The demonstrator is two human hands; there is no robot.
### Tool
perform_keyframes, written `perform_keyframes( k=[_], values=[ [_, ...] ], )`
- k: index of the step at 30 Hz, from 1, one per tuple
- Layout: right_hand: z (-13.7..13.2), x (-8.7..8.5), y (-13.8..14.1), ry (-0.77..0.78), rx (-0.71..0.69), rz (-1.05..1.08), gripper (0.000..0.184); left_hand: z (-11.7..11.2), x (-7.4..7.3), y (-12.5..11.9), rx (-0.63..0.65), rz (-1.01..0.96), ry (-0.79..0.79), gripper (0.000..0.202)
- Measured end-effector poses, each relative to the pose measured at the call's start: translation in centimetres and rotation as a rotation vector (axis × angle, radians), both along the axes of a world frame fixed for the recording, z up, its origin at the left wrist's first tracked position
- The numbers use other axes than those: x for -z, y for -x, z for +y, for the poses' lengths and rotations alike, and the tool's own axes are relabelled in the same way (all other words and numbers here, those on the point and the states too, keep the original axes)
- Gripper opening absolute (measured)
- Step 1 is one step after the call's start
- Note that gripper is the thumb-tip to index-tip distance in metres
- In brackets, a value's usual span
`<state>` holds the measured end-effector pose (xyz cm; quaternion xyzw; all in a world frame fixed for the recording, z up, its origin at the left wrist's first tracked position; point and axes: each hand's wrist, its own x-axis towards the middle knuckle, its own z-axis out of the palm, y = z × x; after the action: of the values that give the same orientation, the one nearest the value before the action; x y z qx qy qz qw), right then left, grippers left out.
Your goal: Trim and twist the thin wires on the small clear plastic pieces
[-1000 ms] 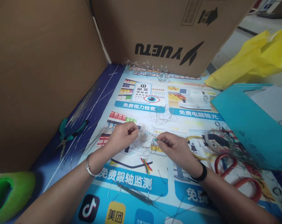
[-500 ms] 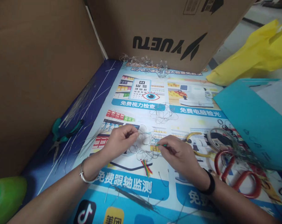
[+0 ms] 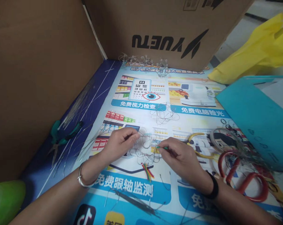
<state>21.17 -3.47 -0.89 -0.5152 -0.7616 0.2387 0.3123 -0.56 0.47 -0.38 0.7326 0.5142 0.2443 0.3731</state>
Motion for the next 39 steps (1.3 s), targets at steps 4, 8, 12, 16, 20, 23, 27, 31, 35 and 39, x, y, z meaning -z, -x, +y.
perform_keyframes(
  k=[4, 8, 12, 16, 20, 23, 27, 31, 35, 39],
  values=[
    [0.0, 0.0, 0.1, 0.033, 0.042, -0.002, 0.009, 0.0, -0.2, 0.0, 0.055, 0.003, -0.035, 0.026],
    [0.1, -0.2, 0.2, 0.04, 0.049, 0.004, 0.01, -0.2, -0.1, -0.2, 0.156, -0.024, -0.084, 0.015],
    [0.0, -0.4, 0.2, 0.044, 0.049, 0.005, 0.009, -0.1, 0.1, -0.1, 0.024, -0.04, -0.174, 0.011],
    [0.0, -0.3, 0.2, 0.048, 0.051, -0.001, 0.008, 0.4, 0.2, 0.3, -0.178, 0.017, -0.215, 0.012],
    [0.0, -0.1, 0.1, 0.039, 0.046, 0.002, 0.008, 0.5, 0.1, 0.6, -0.184, 0.13, -0.279, 0.009],
    [0.0, -0.2, 0.1, 0.027, 0.048, -0.004, 0.008, 0.5, 0.0, 0.8, -0.103, 0.252, -0.249, 0.01],
    [0.0, -0.3, 0.0, 0.025, 0.038, -0.001, 0.008, 0.5, -0.2, 0.9, -0.021, 0.392, -0.17, 0.01],
    [0.0, -0.3, 0.1, 0.044, 0.047, -0.02, 0.008, 0.3, -0.5, 0.7, 0.002, 0.471, -0.157, 0.009],
    [0.0, -0.1, 0.1, 0.061, 0.048, -0.035, 0.008, 0.1, -0.7, 0.4, 0.005, 0.51, -0.167, 0.011],
    [-0.1, 0.0, 0.0, 0.071, 0.05, -0.046, 0.007, -0.1, -0.6, 0.2, -0.007, 0.54, -0.174, 0.012]
  ],
)
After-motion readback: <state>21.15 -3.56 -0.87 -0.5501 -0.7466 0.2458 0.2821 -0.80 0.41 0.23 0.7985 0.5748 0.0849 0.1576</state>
